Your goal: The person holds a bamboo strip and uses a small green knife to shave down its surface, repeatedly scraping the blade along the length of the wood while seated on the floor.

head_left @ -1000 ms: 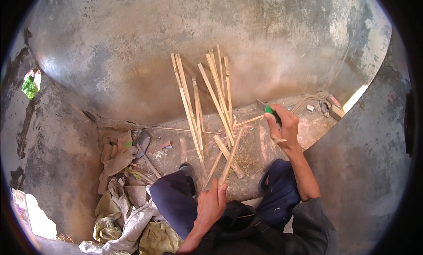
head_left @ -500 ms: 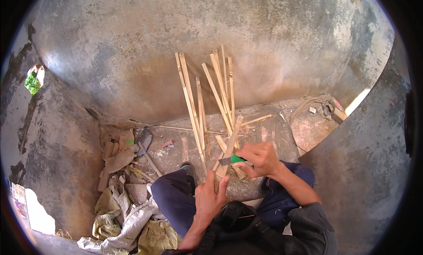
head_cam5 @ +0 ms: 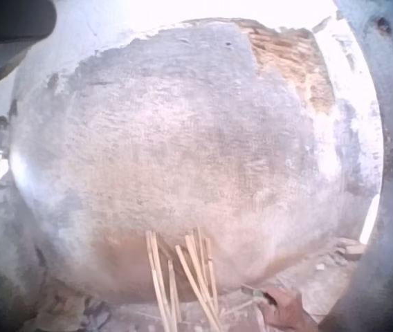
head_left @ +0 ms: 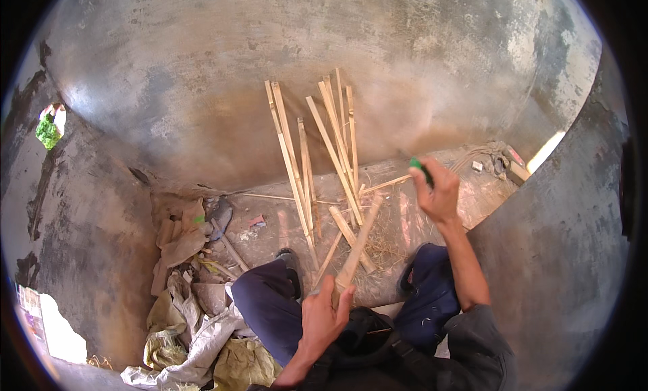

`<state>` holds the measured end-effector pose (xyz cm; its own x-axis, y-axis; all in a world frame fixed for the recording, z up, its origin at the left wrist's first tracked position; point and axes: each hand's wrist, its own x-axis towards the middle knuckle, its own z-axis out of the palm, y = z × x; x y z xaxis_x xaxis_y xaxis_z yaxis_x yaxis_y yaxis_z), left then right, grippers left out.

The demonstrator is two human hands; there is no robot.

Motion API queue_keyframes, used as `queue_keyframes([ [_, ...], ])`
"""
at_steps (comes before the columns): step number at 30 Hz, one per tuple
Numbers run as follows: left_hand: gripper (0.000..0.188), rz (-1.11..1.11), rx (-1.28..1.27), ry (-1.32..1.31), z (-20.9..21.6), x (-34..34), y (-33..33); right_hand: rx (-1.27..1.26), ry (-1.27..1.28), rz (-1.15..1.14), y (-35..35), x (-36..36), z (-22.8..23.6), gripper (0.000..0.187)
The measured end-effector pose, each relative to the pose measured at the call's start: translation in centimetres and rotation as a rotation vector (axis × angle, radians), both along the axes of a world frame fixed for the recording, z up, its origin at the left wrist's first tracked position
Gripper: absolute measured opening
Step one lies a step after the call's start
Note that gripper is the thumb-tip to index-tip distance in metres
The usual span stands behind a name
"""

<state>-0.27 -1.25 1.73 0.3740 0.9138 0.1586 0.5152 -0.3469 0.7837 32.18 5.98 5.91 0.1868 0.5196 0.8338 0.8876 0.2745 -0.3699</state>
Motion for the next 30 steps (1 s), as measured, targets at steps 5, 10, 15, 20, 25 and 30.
queue_keyframes([
  [5,0.035,0.027,0.008,0.004,0.7,0.6,0.8,-0.03,-0.054,0.304,-2.2,-1.8,-0.8,0.033],
  [10,0.035,0.064,0.008,-0.08,1.6,0.9,1.3,-0.103,-0.188,0.566,-3.1,-6.3,-2.4,0.029],
  [15,0.036,0.064,0.007,-0.093,1.9,1.2,1.3,-0.15,-0.227,0.606,-3.4,-7.5,-2.7,0.029],
  [20,0.036,0.077,0.02,-0.081,1.6,1.2,1.6,-0.138,-0.244,0.562,-3.4,-7.8,-2.4,0.029],
  [25,0.033,0.067,0.031,-0.073,1.7,1.2,1.6,-0.121,-0.265,0.51,-2.9,-7.2,-2.1,0.028],
  [30,0.035,0.042,-0.014,-0.068,1.1,0.4,0.7,-0.062,-0.033,0.187,-0.7,-1.8,0.2,0.024],
])
